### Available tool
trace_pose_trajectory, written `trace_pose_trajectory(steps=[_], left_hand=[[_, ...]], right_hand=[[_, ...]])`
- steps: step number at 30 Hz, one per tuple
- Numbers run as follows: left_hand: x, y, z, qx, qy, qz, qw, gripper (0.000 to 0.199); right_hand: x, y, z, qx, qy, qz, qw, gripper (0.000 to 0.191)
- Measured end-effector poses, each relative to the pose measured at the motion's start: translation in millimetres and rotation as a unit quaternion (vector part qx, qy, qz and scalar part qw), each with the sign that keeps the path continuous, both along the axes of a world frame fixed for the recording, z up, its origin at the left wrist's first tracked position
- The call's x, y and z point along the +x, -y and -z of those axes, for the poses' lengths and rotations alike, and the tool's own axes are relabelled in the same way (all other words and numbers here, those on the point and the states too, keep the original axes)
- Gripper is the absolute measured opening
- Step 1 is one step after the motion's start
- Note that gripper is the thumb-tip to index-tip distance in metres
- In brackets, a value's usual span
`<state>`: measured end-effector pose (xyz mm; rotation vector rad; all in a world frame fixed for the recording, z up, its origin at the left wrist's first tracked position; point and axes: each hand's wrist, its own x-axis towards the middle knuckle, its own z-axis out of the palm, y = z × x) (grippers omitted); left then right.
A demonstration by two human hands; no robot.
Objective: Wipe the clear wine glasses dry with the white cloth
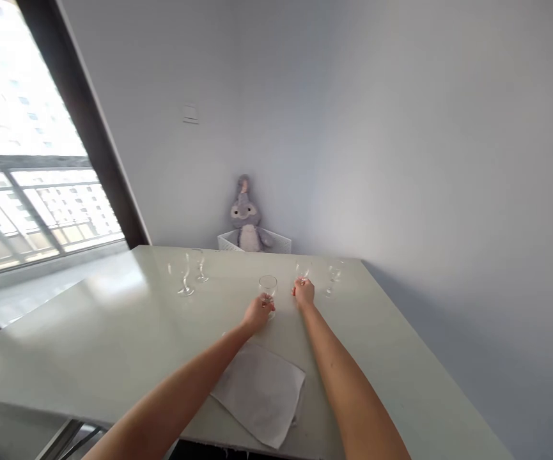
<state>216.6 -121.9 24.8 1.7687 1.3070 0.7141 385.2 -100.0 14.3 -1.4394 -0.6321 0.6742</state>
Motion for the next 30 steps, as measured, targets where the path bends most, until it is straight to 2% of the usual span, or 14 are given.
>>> trace_pose_trajectory(steps=[4, 8, 12, 15, 19, 24, 30], left_hand=[[-57.0, -16.5, 1.0, 0.016, -0.003, -0.058, 0.998, 0.008], [-119.1, -36.5, 1.0, 0.031, 0.000, -0.142, 0.989, 0.011], [-160.1, -51.8, 2.2, 0.049, 0.027, -0.217, 0.975, 0.018], [-173.1, -59.5, 6.0, 0.064, 0.050, -0.258, 0.963, 0.023], [-177.6, -68.2, 12.5, 0.076, 0.073, -0.288, 0.952, 0.026], [-180.6, -77.4, 17.2, 0.075, 0.083, -0.293, 0.950, 0.028], [-179.8, -81.8, 18.8, 0.062, 0.084, -0.300, 0.948, 0.034]], right_hand=[[-48.4, -15.4, 6.3, -0.003, 0.013, -0.078, 0.997, 0.025], [-110.2, -37.1, 6.9, -0.020, 0.020, -0.146, 0.989, 0.024], [-171.1, -61.7, 6.7, -0.052, 0.036, -0.205, 0.977, 0.022], [-206.6, -78.9, 6.2, -0.081, 0.049, -0.245, 0.965, 0.025], [-236.9, -101.2, 5.2, -0.108, 0.062, -0.276, 0.953, 0.028], [-252.9, -125.3, 7.7, -0.116, 0.069, -0.290, 0.947, 0.029], [-258.7, -140.7, 12.0, -0.109, 0.069, -0.307, 0.943, 0.029]])
